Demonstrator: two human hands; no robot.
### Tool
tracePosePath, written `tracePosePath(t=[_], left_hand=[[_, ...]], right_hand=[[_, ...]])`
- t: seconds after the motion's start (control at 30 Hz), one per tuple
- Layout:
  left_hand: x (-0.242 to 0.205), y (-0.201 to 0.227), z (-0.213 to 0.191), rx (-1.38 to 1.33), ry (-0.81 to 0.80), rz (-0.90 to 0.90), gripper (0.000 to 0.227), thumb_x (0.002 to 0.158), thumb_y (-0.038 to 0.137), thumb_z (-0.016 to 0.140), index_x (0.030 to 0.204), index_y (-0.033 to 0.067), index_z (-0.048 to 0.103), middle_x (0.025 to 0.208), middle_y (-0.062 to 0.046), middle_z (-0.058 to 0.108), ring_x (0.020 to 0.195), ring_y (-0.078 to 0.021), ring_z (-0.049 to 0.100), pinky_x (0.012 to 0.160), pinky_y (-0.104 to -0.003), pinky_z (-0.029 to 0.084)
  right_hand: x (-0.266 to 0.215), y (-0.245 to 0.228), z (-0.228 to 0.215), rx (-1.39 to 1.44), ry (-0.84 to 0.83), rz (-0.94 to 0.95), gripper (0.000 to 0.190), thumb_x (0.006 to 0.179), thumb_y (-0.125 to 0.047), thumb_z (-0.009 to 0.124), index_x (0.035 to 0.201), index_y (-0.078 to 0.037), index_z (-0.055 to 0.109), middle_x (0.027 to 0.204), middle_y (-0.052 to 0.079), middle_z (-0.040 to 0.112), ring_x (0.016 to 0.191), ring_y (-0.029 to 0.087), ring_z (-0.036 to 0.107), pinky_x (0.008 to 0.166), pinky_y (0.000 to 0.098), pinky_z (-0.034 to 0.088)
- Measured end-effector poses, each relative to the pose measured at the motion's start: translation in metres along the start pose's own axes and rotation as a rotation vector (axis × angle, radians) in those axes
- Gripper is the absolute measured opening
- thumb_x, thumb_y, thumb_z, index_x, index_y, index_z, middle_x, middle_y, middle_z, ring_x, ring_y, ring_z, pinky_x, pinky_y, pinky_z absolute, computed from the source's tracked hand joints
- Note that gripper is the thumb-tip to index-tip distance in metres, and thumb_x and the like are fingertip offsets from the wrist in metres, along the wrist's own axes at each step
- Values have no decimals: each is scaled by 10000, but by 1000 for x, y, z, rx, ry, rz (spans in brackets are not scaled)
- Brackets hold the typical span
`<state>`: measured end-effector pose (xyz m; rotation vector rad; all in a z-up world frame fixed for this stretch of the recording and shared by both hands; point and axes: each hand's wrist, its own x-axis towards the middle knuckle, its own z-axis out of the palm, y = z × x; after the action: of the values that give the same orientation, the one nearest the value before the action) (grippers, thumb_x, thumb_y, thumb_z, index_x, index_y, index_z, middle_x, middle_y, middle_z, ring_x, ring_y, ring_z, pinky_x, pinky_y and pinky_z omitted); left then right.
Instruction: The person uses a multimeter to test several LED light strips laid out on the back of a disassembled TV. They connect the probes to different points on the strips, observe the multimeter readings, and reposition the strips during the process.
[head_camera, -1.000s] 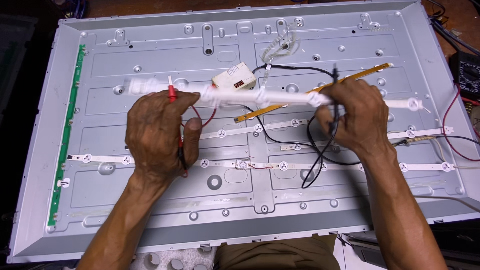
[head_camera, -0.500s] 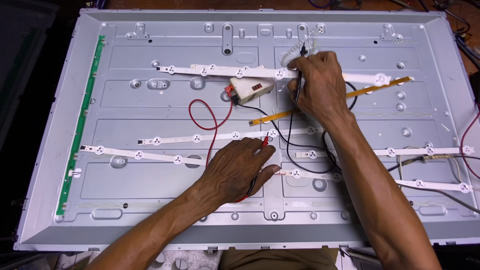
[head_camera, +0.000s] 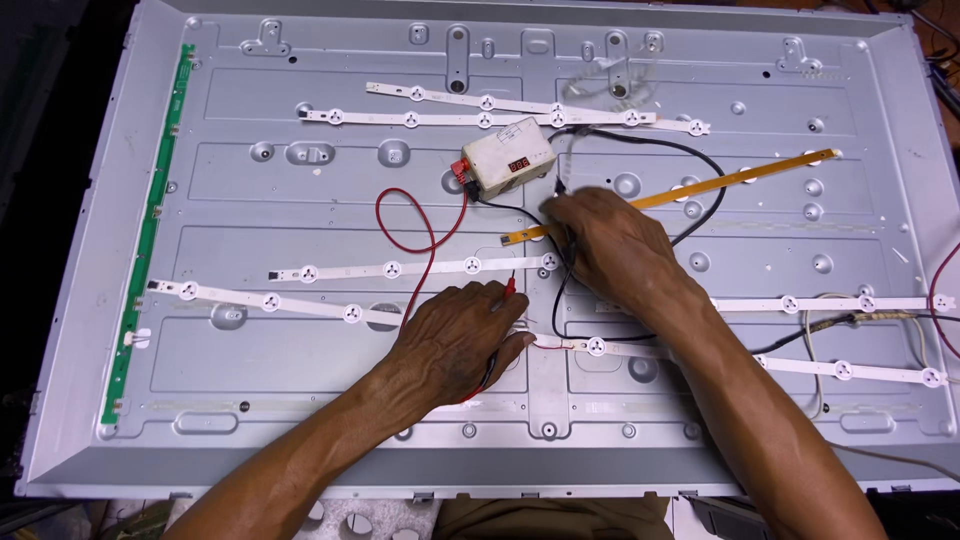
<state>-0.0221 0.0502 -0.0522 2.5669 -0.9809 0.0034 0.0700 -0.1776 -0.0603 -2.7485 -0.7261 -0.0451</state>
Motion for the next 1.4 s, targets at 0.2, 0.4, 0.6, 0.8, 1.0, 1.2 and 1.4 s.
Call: tracePosePath(t=[0.2, 0.4, 0.6, 0.8, 1.0, 1.2, 1.4], left_hand=[[2, -8, 5, 36, -45, -29, 296, 1019, 291, 557, 1199, 61, 605, 993, -213, 661, 905, -390, 700, 786, -499, 570], [3, -16, -1, 158, -108, -47, 240, 1001, 242, 527, 1184, 92, 569, 1031, -192, 659, 910, -391, 692, 765, -513, 567], [4, -4, -25, 180, -206, -124, 263, 998, 186, 481, 1226, 78, 556, 970, -184, 674, 878, -381, 707, 745, -505, 578], [19, 2, -16, 134, -159, -282, 307, 1022, 322, 419, 1263, 137, 459, 834, -118, 638, 778, -348, 715, 709, -492, 598], [21, 5, -33, 141, -238, -276, 344, 1001, 294, 466, 1180, 5, 516, 831, -234, 692, 792, -402, 721, 686, -536, 596], [15, 6, -14, 286, 256, -165, 323, 1022, 237, 559, 1053, -60, 683, 753, -212, 659, 709, -337, 661, 646, -444, 535], [13, -18, -2, 336, 577, 126, 327, 916, 137, 616, 1209, 211, 738, 808, -1, 647, 656, -185, 620, 601, -305, 528]], right_hand=[[-12, 18, 17, 31, 25, 42, 260, 947, -159, 688, 1204, -190, 662, 1050, 89, 701, 1175, 315, 646, 957, 492, 552], [-27, 15, -5, 154, 104, -67, 147, 1028, -183, 618, 1147, -183, 704, 989, 61, 695, 1066, 299, 673, 919, 451, 543], [-44, 15, -10, 175, 126, -133, 142, 1031, -171, 618, 1147, -184, 700, 918, 72, 638, 957, 301, 651, 894, 434, 529], [-44, 23, 14, 256, 46, -109, 120, 1019, -189, 609, 1094, -167, 701, 878, 66, 617, 924, 290, 634, 873, 427, 507], [-39, 22, 19, 300, 40, -126, 136, 1027, -158, 592, 1110, -139, 698, 890, 106, 609, 894, 320, 630, 862, 445, 514], [-37, 18, 20, 333, 128, -159, 135, 1025, -131, 605, 1095, -158, 717, 893, 81, 616, 868, 287, 650, 820, 405, 528], [-36, 15, 19, 339, 190, -196, 143, 1028, -159, 604, 1116, -165, 717, 918, 75, 634, 916, 290, 653, 853, 402, 532]])
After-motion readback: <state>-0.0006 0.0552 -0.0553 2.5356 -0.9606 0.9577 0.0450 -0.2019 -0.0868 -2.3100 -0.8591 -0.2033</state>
